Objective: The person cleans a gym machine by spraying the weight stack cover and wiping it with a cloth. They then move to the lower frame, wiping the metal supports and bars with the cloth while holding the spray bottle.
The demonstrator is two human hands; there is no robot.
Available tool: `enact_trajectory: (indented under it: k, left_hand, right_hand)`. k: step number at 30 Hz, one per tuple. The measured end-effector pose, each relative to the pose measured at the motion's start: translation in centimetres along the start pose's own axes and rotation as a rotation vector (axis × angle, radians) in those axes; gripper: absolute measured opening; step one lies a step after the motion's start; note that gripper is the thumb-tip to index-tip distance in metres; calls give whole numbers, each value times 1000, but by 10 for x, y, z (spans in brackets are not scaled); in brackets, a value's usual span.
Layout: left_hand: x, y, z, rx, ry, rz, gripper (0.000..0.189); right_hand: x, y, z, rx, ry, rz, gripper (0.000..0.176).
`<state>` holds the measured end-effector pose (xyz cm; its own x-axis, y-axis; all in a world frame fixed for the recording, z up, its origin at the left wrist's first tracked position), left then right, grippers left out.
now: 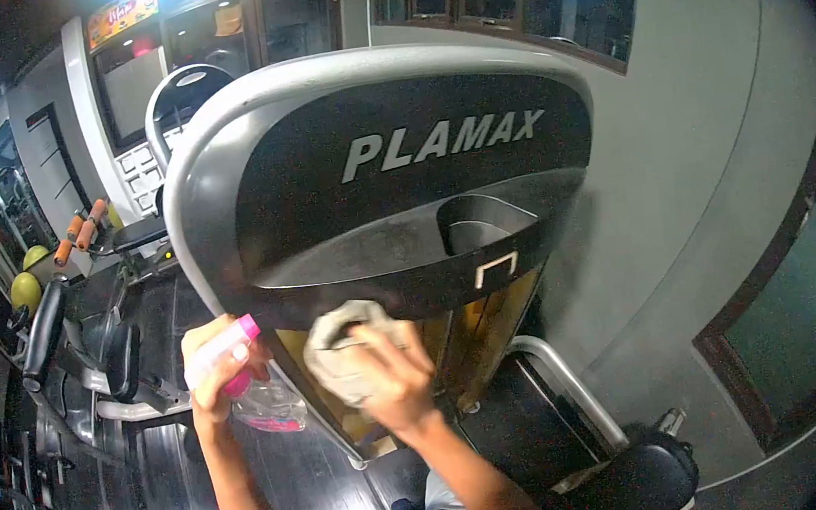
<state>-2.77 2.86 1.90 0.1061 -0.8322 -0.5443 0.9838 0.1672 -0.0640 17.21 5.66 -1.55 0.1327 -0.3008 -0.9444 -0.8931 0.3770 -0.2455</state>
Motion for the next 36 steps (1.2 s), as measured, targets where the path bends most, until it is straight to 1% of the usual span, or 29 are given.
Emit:
enact_trajectory:
  k: [1,2,3,5,7,10,13,14,15,17,19,20,21,23,24,26,27,29,31,33,35,36]
  left_hand:
    - [6,-7,0,-5,-6,21,30]
    - [11,-13,-2,7,45,21,29]
    - [17,-17,-2,5,44,32,29]
    - [25,-22,-6,-52,-9,29,26]
    - [30,-23,-8,-37,-24,37,25]
    - [30,-22,-19,37,-68,88,22]
    - [24,-21,-23,41,-42,108,21]
    - [24,-20,-31,112,-96,100,22]
    - [24,-20,-33,109,-93,99,22]
    - [24,-18,-41,128,-153,84,25]
    - [23,-17,-38,149,-159,116,27]
    - [24,-18,-37,145,-169,114,26]
    - [25,-19,-37,144,-178,115,25]
    - [28,-20,-35,178,-197,119,23]
    - [29,-20,-36,214,-215,122,22]
    - [30,-22,-40,207,-200,117,21]
    - [30,-22,-41,196,-190,106,21]
    - [29,-20,-37,206,-192,110,20]
    - [27,-18,-36,213,-200,111,19]
    - [25,-20,-34,239,-182,145,19]
    - [22,-19,-28,208,-173,131,19]
    - [21,-18,-24,180,-166,117,19]
  right_hand:
    - [3,-12,11,56,18,6,25]
    - [5,-28,21,91,47,55,26]
    - [7,-41,30,127,75,104,28]
    - [1,-52,36,151,110,124,32]
    - [-12,-46,19,151,31,117,34]
    - [-29,-18,-3,95,-34,25,36]
    - [-44,9,-26,59,-98,-35,41]
    - [-49,13,-32,45,-117,-54,42]
    - [-53,16,-36,32,-134,-76,44]
    - [-60,8,-35,40,-160,-84,43]
    - [-66,-3,-29,51,-171,-152,43]
    - [-66,-13,-21,80,-201,-113,41]
    - [-67,-23,-9,130,-150,-162,37]
    - [-86,-45,-4,106,-89,-145,35]
    - [-93,-48,-3,105,-97,-147,35]
    - [-102,-41,3,-10,-40,-263,37]
    - [-108,-36,3,-11,-43,-263,37]
    - [-119,-6,-10,-192,-122,-396,36]
    - [-125,21,-27,-250,-199,-467,32]
    - [-130,39,-36,-254,-155,-525,23]
    - [-135,40,-35,-249,-133,-566,23]
    - [-136,38,-27,-230,-51,-593,24]
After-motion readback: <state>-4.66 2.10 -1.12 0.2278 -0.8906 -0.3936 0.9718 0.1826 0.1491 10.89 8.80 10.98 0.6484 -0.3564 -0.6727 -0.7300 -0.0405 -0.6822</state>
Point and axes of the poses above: each hand's wrist, its own x-axis away from the middle knuckle, its own y-axis out of the palm, z = x × y, the point moved 8 cm from there along -x, towards the middle knuckle, and after that the axes turned 1 degree about z, right-handed, at the moved point
